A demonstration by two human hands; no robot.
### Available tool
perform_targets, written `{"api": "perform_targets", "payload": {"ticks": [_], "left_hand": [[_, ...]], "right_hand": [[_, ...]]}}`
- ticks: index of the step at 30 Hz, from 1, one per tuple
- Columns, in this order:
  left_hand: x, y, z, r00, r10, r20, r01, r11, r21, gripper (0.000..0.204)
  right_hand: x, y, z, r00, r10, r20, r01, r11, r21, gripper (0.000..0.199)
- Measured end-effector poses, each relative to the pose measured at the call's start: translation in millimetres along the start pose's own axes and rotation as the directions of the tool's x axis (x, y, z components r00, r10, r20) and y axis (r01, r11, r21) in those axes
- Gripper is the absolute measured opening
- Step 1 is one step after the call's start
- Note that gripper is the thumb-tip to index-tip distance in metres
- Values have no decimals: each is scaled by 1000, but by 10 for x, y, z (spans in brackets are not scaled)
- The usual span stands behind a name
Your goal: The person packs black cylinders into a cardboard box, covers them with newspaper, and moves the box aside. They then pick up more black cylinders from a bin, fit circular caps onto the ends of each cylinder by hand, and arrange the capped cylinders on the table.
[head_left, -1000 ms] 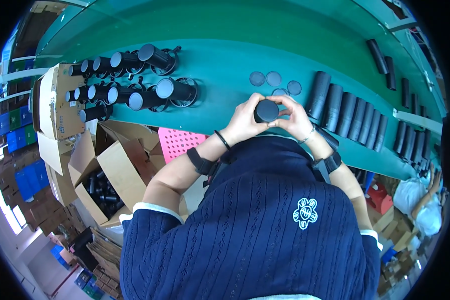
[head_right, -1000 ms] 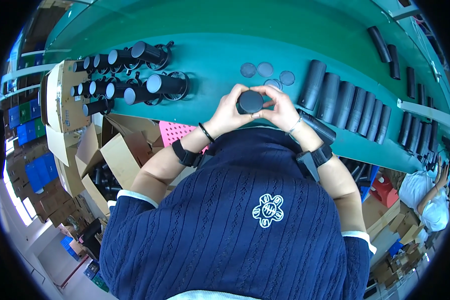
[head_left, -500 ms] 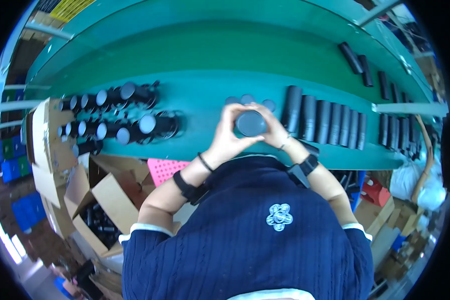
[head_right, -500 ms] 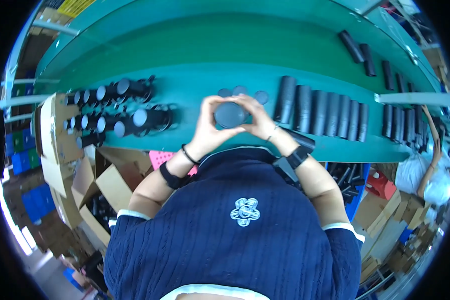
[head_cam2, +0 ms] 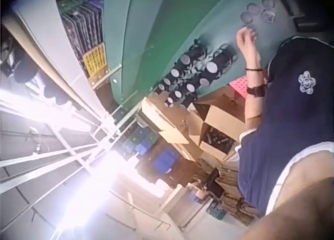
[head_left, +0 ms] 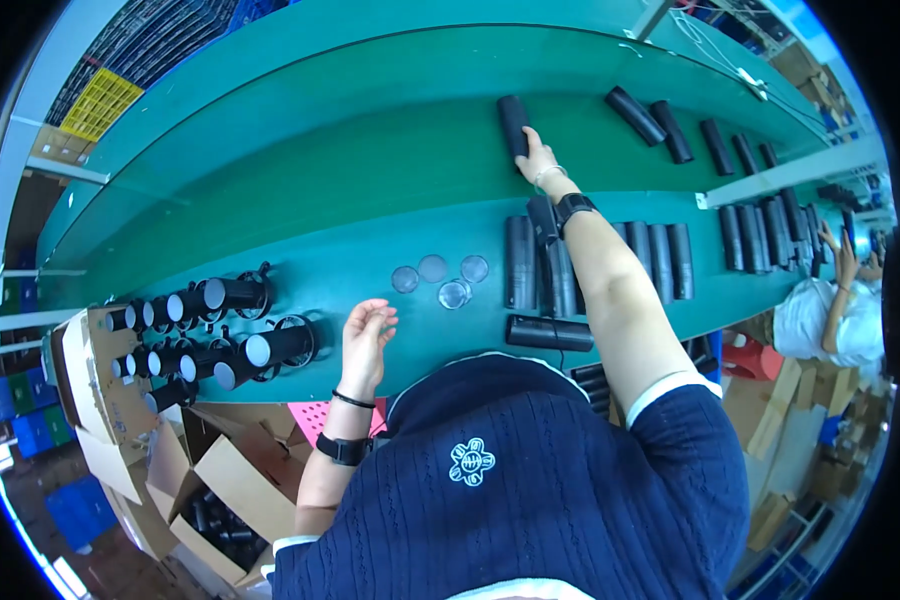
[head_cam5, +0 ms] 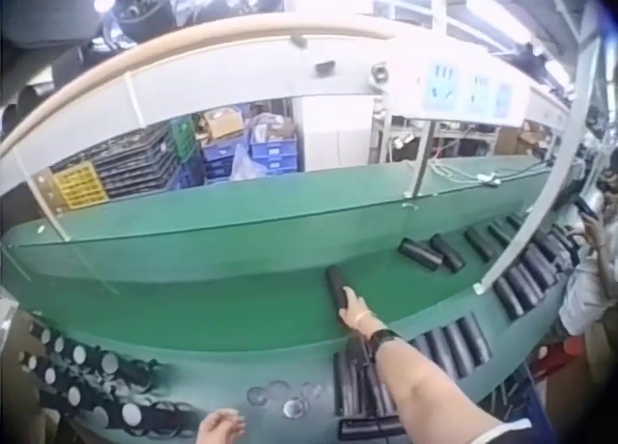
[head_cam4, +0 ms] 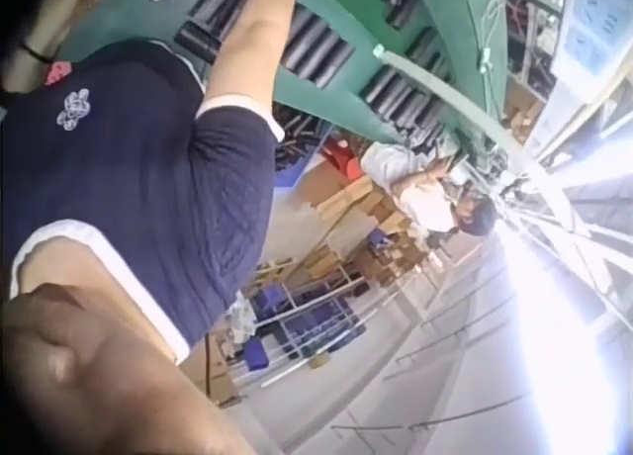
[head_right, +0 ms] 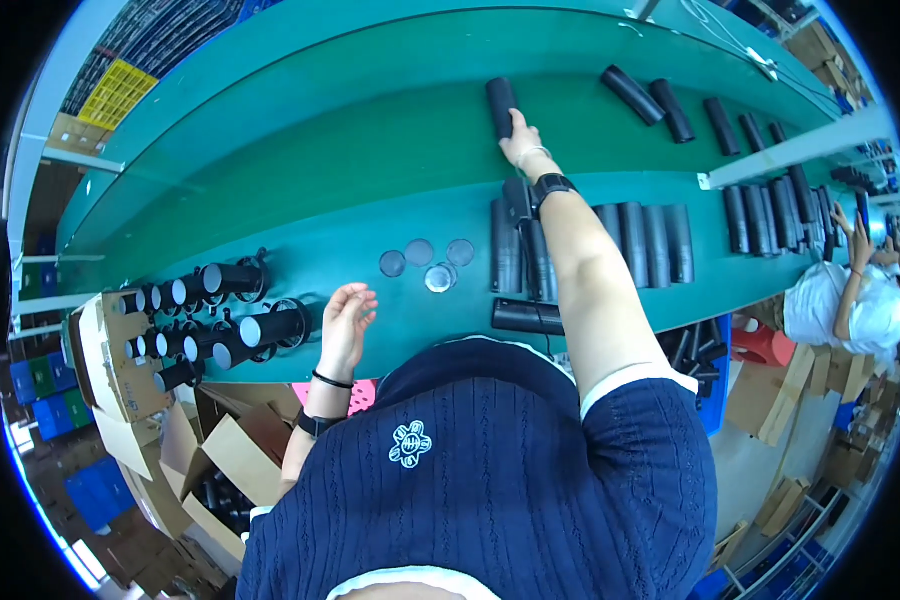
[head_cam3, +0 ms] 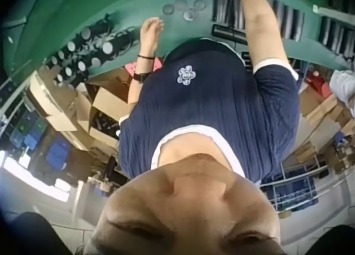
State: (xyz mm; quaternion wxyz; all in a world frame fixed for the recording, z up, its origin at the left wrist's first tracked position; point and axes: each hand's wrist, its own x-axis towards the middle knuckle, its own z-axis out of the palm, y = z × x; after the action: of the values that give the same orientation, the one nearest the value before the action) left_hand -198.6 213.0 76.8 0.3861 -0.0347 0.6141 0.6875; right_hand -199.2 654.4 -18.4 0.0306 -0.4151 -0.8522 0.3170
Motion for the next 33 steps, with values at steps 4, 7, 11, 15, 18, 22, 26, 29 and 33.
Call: {"api": "perform_targets", "payload": {"ticks": [4, 7, 11, 15, 18, 22, 26, 29, 33], "left_hand": [[-209, 626, 293, 936, 273, 222, -329, 903, 275, 21], [-681, 1655, 700, 629, 539, 560, -777, 427, 463, 32], [-1532, 2360, 1328, 121, 607, 785, -945, -172, 279, 19], [-1711, 2338, 1422, -75, 507, 859, -930, -347, 124, 18], [-1730, 2358, 1421, -122, 462, 878, -928, -368, 65, 17], [-2036, 2298, 1426, -147, 387, 910, -914, -406, 25, 17], [-2058, 2303, 1494, -172, 241, 955, -918, -392, -67, 17], [-1700, 2209, 1333, 86, 219, 972, -955, -259, 143, 18], [-474, 1162, 523, 831, 294, 472, -552, 538, 637, 46]], "right_hand": [[-162, -78, -158, 978, -188, -85, 150, 930, -335, 73], [-658, -291, -273, 984, -163, -76, 133, 943, -306, 61], [-1671, -421, -125, 961, -39, 273, 189, 815, -548, 100], [-1960, -443, -58, 962, 78, 261, 62, 871, -488, 111], [-2021, -408, -120, 979, 106, 173, -37, 932, -361, 115], [-2224, -510, -189, 991, -131, -1, 131, 991, 11, 115], [-2432, -601, -308, 951, -308, -20, 299, 905, 303, 90], [-2543, -656, -212, 909, -416, 32, 324, 751, 575, 78], [-2733, -826, -55, 846, -532, 24, 384, 642, 664, 76]]}}
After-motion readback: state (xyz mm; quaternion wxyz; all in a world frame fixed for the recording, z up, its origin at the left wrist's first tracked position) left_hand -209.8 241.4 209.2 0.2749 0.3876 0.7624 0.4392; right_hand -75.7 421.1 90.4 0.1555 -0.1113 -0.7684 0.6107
